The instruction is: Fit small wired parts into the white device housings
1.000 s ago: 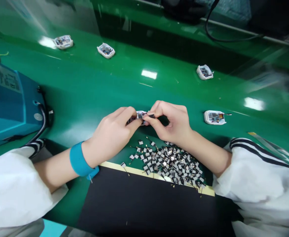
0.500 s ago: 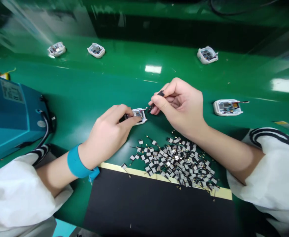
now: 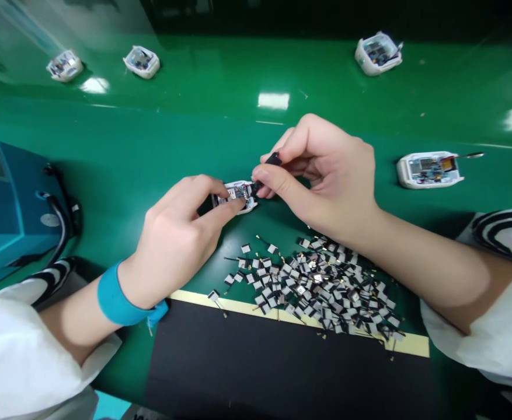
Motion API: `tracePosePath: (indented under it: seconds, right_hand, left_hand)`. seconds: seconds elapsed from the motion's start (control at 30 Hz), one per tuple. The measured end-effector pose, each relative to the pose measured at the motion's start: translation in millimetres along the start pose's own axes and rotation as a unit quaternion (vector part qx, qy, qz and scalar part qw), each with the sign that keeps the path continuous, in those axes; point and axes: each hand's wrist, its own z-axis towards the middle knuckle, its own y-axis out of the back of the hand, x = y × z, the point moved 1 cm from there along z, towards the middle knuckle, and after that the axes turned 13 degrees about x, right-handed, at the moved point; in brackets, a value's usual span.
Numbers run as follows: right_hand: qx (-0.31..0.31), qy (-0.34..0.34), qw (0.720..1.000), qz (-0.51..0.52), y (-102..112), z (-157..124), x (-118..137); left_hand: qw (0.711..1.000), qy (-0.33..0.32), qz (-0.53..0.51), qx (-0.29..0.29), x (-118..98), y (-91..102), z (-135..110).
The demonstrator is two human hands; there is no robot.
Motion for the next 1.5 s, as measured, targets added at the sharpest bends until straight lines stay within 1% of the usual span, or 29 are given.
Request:
tracePosePath:
  seconds: [0.17, 0.33, 0.5, 0.67, 0.87, 1.07, 1.2, 1.33, 1.5]
  right_hand:
    - [0.040, 0.002, 0.999, -0.026, -0.8, 1.4, -1.1]
    - [0.064, -0.015, 0.998, -0.015, -0.5, 2.8, -2.5]
    - [0.061, -0.022, 0.998, -0.007, -0.5, 2.8, -1.9]
    - [0.057, -0.021, 0.998, 0.006, -0.9, 3.1, -2.5]
    - [0.052, -0.016, 0.998, 0.017, -1.1, 2.9, -2.2]
    - [0.057, -0.022, 0.998, 0.029, -0.9, 3.7, -3.0]
    - [0.062, -0.025, 0.997, 0.036, -0.7, 4.4, -3.7]
    - [0.061, -0.017, 0.997, 0.040, -0.8, 4.2, -4.1]
    - [0.061, -0.007, 0.997, 0.043, -0.4, 3.3, -3.8]
  left_hand:
    - [1.000, -0.006, 0.007, -0.014, -0.1, -0.4, 0.7]
    - [0.999, -0.019, -0.015, -0.025, 1.0, -1.8, 1.7]
    - [1.000, -0.010, -0.018, -0.023, 1.6, -1.9, 1.8]
    - [1.000, 0.006, -0.015, 0.007, 0.3, -2.0, 0.6]
    - [1.000, -0.016, -0.020, -0.019, 2.3, -2.0, 1.0]
    - [1.000, -0.019, -0.019, -0.014, 1.6, -1.5, 1.1]
    - [1.000, -0.006, -0.011, -0.006, 1.0, -1.3, 1.0]
    - [1.000, -0.010, -0.007, -0.014, 0.8, -1.3, 0.6]
    - [1.000, 0.005, -0.013, 0.006, -0.2, -0.6, 0.1]
